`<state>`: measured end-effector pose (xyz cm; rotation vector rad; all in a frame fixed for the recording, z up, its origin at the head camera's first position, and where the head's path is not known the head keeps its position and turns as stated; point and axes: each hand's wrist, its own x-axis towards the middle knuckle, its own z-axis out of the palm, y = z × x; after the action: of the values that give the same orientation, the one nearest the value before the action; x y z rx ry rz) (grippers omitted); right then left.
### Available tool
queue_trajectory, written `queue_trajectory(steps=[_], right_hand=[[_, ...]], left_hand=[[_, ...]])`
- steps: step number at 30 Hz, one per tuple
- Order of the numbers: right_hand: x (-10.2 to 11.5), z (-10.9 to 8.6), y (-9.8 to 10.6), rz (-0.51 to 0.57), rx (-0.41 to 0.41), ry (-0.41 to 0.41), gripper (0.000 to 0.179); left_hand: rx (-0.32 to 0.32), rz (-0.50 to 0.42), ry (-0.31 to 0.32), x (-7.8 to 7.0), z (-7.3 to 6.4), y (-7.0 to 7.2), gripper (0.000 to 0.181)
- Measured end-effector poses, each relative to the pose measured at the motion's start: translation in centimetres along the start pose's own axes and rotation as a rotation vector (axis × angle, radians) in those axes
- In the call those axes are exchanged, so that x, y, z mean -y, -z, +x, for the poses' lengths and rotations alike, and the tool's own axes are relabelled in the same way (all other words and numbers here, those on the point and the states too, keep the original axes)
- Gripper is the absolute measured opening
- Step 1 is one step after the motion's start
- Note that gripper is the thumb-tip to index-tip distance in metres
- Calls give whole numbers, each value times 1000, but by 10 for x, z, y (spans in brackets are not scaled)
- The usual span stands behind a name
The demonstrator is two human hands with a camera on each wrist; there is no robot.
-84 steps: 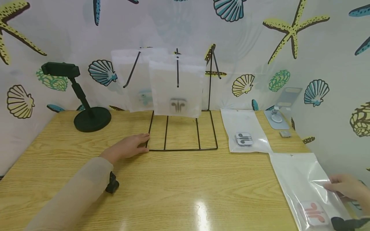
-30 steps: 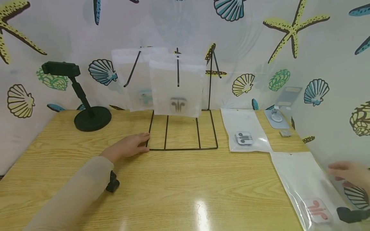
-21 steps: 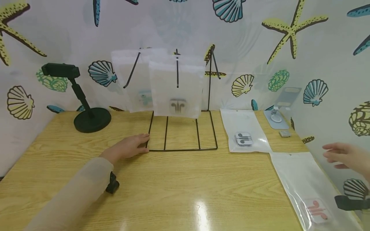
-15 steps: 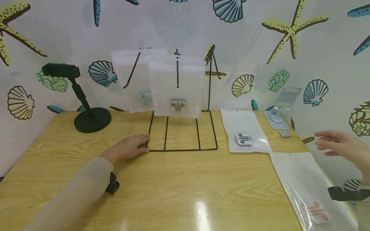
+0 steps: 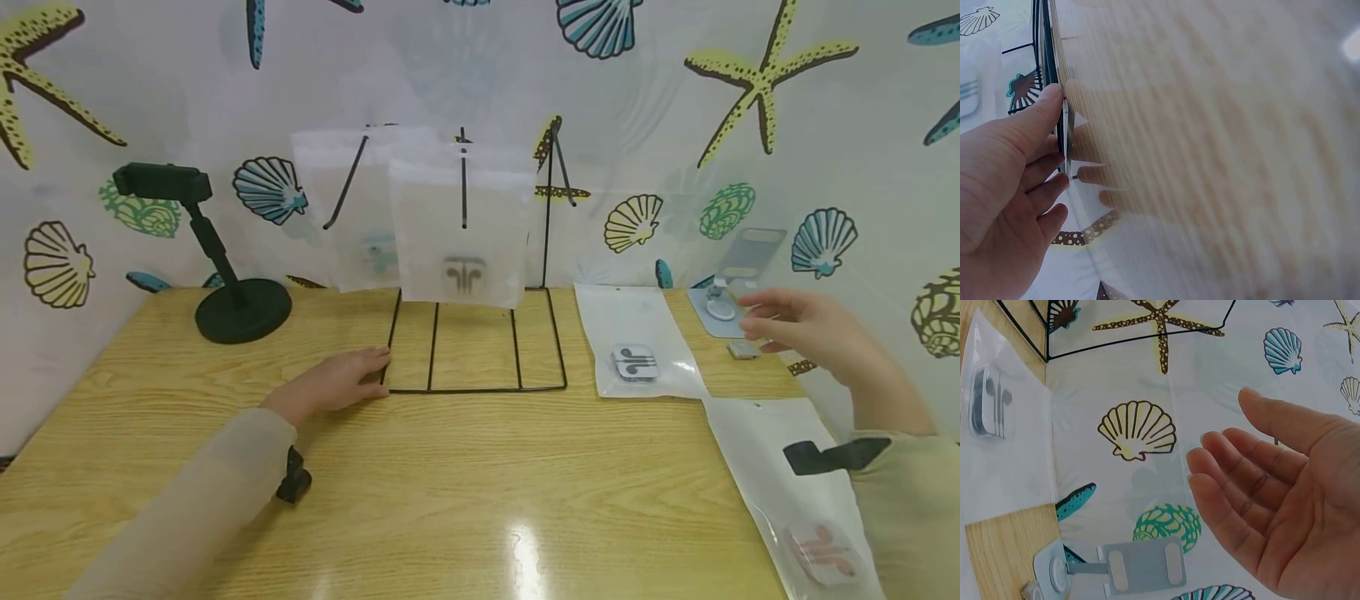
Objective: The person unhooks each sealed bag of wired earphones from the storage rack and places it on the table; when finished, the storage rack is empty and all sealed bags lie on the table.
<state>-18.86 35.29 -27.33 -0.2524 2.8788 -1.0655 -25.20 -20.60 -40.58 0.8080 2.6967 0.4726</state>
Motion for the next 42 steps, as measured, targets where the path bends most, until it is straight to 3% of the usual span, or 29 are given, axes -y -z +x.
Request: queue_trajectory(steps=[13, 30, 42], right_hand=[[48, 46, -32, -8, 11, 80, 47], [89, 103, -69, 129, -22, 150, 41], [109, 127, -99, 270, -41, 176, 38]], left_hand=[[4, 2, -4, -2, -2, 2, 63], [6, -2, 1, 1, -1, 1, 63], [6, 7, 10, -1, -2, 1, 63]])
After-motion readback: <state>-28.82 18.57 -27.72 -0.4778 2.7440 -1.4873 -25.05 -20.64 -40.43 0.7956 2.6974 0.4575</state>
